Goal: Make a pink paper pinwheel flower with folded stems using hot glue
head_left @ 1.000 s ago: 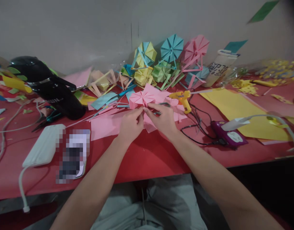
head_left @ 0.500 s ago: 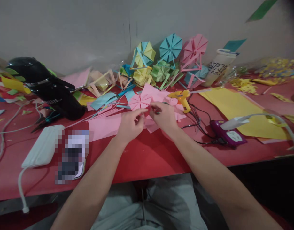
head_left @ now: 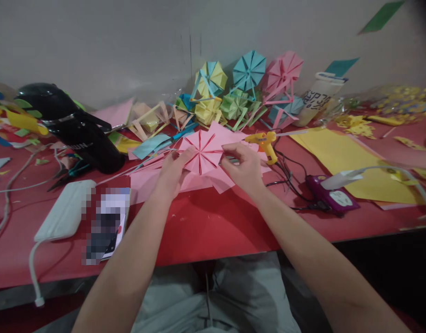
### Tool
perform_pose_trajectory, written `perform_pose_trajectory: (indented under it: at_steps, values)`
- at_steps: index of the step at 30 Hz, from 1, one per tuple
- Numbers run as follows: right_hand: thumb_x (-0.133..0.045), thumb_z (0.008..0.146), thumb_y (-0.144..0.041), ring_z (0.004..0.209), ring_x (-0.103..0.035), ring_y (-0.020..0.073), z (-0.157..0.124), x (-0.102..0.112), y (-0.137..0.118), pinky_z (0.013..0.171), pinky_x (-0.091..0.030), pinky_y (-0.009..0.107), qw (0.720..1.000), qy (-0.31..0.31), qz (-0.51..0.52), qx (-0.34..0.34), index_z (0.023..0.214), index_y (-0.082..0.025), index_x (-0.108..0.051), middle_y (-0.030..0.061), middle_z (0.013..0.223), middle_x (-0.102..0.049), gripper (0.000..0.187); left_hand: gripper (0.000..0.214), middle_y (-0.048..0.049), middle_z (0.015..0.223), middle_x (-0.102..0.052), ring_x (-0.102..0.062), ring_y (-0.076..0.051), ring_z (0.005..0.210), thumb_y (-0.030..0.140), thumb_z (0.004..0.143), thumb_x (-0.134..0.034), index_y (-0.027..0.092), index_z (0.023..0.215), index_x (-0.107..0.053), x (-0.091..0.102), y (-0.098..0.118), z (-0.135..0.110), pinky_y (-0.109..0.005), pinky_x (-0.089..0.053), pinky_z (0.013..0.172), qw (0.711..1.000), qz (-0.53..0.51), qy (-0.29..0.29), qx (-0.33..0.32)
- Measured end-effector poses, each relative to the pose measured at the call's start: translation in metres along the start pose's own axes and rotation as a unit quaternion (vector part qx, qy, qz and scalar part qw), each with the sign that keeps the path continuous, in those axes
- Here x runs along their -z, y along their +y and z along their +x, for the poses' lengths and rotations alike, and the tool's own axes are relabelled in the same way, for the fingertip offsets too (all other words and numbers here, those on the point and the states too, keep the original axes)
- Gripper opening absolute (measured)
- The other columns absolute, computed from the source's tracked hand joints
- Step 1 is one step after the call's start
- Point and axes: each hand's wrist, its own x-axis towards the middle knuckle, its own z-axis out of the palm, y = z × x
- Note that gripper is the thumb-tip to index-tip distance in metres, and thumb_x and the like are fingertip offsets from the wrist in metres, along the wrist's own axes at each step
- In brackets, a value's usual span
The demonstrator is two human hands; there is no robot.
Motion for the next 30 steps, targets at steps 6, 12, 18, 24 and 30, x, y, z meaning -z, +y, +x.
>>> perform_pose_trajectory:
  at_steps: [6,12,18,24,30]
  values:
    - [-0.060,0.073,-0.018,0.083,-0.070,0.0182,-0.001,-0.002,0.004,0.079,-0.057,0.035,1.000,-0.026,0.014,0.001,0.086,-0.021,-0.068,0.0034,0.090,-0.075,0.015,0.052,-0.0102,0.104,-0.072,-0.072,-0.026,0.098,0.038,0.066,-0.089,0.020,0.109,-0.064,-0.006,0.013,-0.009,-0.043,-0.062,0.082,0.993,-0.095,0.020,0.068]
    - [-0.060,0.076,-0.021,0.081,-0.070,0.0186,0.000,0.000,0.002,0.077,-0.056,0.035,1.000,-0.020,0.001,-0.009,0.082,-0.022,-0.069,0.0026,0.086,-0.075,0.010,0.055,-0.0107,0.105,-0.074,-0.072,-0.029,0.105,0.034,0.059,-0.093,0.019,0.106,-0.067,-0.007,0.020,-0.011,-0.046,-0.061,0.090,0.988,-0.141,0.007,0.054]
    - [-0.059,0.076,-0.020,0.081,-0.070,0.0189,0.000,0.001,0.002,0.078,-0.056,0.036,1.000,-0.018,0.007,-0.012,0.082,-0.022,-0.069,0.0031,0.089,-0.076,0.012,0.051,-0.0105,0.105,-0.073,-0.072,-0.029,0.104,0.038,0.064,-0.090,0.020,0.106,-0.067,-0.003,0.019,-0.010,-0.046,-0.061,0.088,0.995,-0.092,0.006,0.045]
    - [-0.058,0.076,-0.018,0.079,-0.070,0.0176,0.000,0.001,-0.002,0.076,-0.056,0.034,1.000,-0.017,0.011,-0.008,0.081,-0.021,-0.070,0.0023,0.086,-0.076,0.014,0.064,-0.0099,0.104,-0.072,-0.072,-0.029,0.103,0.039,0.065,-0.090,0.022,0.121,-0.063,0.002,0.019,-0.011,-0.046,-0.061,0.085,0.995,-0.076,-0.020,0.066]
    - [-0.058,0.075,-0.014,0.077,-0.070,0.0157,0.001,0.001,-0.004,0.074,-0.057,0.030,0.999,-0.013,0.028,0.010,0.080,-0.021,-0.070,0.0015,0.084,-0.075,0.015,0.062,-0.0092,0.098,-0.073,-0.072,-0.029,0.101,0.032,0.059,-0.093,0.019,0.113,-0.066,0.003,0.024,-0.013,-0.044,-0.061,0.084,0.989,-0.113,-0.018,0.092]
